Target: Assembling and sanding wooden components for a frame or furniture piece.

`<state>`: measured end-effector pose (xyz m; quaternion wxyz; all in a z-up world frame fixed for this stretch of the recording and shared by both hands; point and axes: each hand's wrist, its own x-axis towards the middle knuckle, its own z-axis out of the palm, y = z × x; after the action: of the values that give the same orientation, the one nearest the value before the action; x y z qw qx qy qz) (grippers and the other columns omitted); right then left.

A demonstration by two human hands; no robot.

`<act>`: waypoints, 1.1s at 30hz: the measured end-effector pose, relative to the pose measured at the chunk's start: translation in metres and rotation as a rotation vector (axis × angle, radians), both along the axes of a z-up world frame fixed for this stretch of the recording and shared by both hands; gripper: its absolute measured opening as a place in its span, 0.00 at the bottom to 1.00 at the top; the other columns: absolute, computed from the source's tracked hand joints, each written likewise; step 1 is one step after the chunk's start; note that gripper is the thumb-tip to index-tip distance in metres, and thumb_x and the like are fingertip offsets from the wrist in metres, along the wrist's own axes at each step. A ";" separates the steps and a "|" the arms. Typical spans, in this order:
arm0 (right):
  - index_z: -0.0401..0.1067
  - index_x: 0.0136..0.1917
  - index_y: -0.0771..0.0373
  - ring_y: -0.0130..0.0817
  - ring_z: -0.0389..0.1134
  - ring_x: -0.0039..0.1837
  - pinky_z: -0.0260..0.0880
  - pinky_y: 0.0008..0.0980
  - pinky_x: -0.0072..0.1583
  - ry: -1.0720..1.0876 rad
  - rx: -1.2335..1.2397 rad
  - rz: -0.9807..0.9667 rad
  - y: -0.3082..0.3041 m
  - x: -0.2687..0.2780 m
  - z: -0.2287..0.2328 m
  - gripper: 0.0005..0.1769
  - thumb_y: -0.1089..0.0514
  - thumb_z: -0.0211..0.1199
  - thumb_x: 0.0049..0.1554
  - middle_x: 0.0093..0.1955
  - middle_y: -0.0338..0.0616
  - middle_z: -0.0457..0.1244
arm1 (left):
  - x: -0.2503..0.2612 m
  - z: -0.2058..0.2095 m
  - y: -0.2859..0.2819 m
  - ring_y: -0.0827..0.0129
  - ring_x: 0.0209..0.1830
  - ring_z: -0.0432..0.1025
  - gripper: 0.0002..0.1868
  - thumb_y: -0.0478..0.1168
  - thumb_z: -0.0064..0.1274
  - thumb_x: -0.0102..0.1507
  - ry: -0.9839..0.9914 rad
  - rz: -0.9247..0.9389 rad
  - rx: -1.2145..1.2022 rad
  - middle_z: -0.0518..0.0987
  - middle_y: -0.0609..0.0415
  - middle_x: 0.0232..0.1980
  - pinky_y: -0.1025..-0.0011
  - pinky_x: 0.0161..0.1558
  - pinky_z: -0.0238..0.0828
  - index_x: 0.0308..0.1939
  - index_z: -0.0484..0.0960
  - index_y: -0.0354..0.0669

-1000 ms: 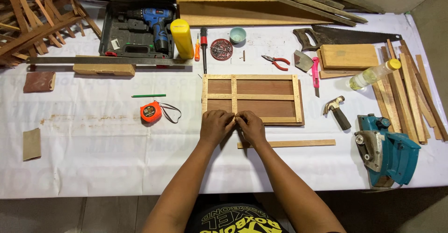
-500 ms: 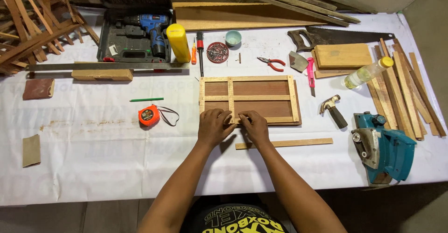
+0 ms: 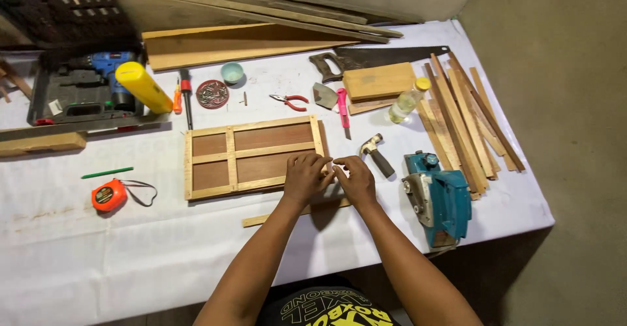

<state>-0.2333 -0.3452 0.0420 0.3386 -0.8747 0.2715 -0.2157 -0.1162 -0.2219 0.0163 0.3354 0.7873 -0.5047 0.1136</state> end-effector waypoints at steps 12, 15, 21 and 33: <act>0.75 0.55 0.56 0.52 0.66 0.58 0.67 0.46 0.60 0.058 -0.228 -0.073 -0.107 -0.044 -0.027 0.18 0.58 0.71 0.51 0.57 0.49 0.64 | -0.038 0.001 -0.119 0.61 0.50 0.75 0.21 0.47 0.65 0.57 0.111 0.019 0.206 0.80 0.55 0.50 0.56 0.55 0.61 0.52 0.83 0.51; 0.70 0.63 0.56 0.56 0.65 0.58 0.66 0.49 0.59 0.138 -0.276 -0.052 -0.118 -0.045 -0.046 0.29 0.60 0.71 0.48 0.59 0.52 0.63 | -0.037 -0.010 -0.133 0.59 0.47 0.76 0.20 0.45 0.63 0.57 0.139 0.016 0.293 0.81 0.53 0.49 0.56 0.52 0.64 0.52 0.82 0.49; 0.64 0.69 0.54 0.55 0.66 0.60 0.68 0.51 0.58 0.296 -0.210 -0.053 -0.119 -0.039 -0.057 0.33 0.59 0.70 0.52 0.59 0.51 0.62 | -0.038 -0.035 -0.142 0.50 0.38 0.76 0.15 0.36 0.54 0.62 0.264 0.058 0.285 0.82 0.48 0.47 0.56 0.46 0.72 0.53 0.82 0.48; 0.64 0.74 0.53 0.49 0.68 0.58 0.70 0.44 0.57 0.031 -0.060 -0.075 -0.060 0.019 -0.033 0.33 0.61 0.66 0.55 0.56 0.50 0.62 | 0.008 0.033 -0.071 0.60 0.37 0.76 0.13 0.38 0.60 0.59 0.242 0.056 -0.073 0.80 0.56 0.40 0.59 0.42 0.69 0.47 0.82 0.49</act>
<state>-0.2138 -0.4051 0.0092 0.2996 -0.8769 0.3027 -0.2228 -0.1081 -0.2932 0.0494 0.4189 0.7964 -0.4339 0.0453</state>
